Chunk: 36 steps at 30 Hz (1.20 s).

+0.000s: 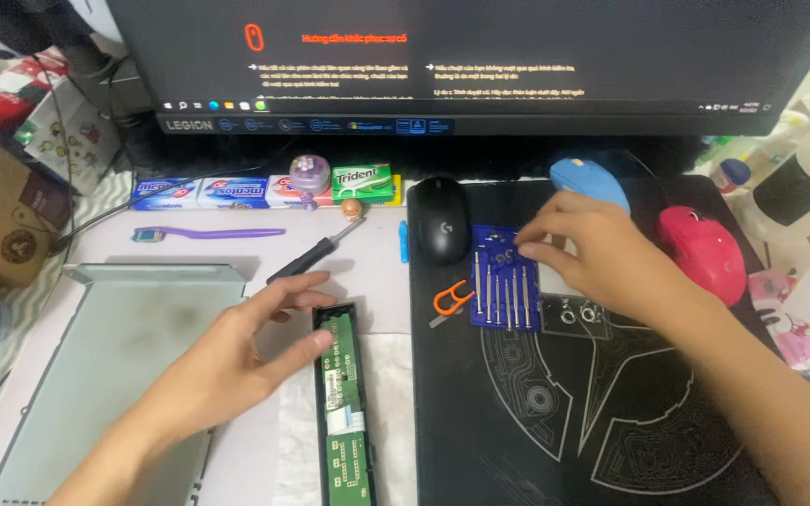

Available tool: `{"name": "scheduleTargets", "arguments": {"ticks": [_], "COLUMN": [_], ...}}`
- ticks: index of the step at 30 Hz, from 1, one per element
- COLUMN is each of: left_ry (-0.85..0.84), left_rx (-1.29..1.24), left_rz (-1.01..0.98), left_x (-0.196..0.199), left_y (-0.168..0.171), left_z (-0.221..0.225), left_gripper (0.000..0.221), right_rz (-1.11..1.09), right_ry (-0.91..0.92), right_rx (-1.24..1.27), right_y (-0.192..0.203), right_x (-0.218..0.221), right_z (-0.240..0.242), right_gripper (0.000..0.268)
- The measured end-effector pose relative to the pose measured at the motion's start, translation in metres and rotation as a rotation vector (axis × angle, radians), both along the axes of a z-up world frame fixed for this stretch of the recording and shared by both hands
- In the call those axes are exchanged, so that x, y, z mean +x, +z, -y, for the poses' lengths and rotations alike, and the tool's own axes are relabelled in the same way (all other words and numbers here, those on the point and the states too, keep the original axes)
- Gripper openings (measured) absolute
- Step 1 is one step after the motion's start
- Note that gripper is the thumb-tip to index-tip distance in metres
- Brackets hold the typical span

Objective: The person removes a circuit board from an electronic component by hand and then uses a small screwdriver to remove plastic pieces from the inside of a device casing.

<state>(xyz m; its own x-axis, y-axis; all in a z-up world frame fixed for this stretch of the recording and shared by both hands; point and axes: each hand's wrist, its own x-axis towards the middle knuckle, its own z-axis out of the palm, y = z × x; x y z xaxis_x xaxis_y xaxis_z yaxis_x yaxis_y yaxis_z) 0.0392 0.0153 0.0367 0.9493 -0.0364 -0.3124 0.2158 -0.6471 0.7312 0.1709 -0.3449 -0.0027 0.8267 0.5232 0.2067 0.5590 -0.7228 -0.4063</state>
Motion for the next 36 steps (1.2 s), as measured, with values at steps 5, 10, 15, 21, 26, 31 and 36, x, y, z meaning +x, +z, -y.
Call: {"name": "scheduleTargets", "arguments": {"ticks": [5, 10, 15, 21, 26, 31, 36], "left_ry": [0.014, 0.059, 0.017, 0.008, 0.058, 0.105, 0.078], "left_rx": [-0.014, -0.021, -0.034, -0.067, -0.103, -0.137, -0.211], "left_rz": [0.05, 0.037, 0.053, 0.071, 0.014, -0.025, 0.054], "left_x": [0.005, 0.0, -0.004, -0.002, -0.003, -0.003, -0.003], "left_y": [-0.002, 0.005, 0.001, -0.014, -0.013, -0.013, -0.022], "left_z": [-0.001, 0.004, 0.005, 0.005, 0.007, 0.008, 0.004], "left_gripper": [0.043, 0.041, 0.049, 0.05, 0.05, 0.051, 0.049], "right_rz": [-0.102, -0.036, -0.159, -0.025, -0.095, -0.083, -0.04], "right_ry": [0.003, 0.119, 0.059, 0.135, 0.068, 0.055, 0.05], "right_rx": [-0.045, -0.012, -0.016, -0.024, -0.067, -0.076, -0.105], "right_y": [-0.013, -0.027, -0.018, -0.036, -0.03, -0.033, -0.031], "right_x": [0.016, 0.027, 0.02, 0.027, 0.023, 0.025, 0.017], "right_z": [-0.005, -0.011, -0.03, -0.028, -0.028, -0.026, -0.023], "right_gripper": [0.017, 0.02, 0.032, 0.04, 0.042, 0.044, 0.038]}}
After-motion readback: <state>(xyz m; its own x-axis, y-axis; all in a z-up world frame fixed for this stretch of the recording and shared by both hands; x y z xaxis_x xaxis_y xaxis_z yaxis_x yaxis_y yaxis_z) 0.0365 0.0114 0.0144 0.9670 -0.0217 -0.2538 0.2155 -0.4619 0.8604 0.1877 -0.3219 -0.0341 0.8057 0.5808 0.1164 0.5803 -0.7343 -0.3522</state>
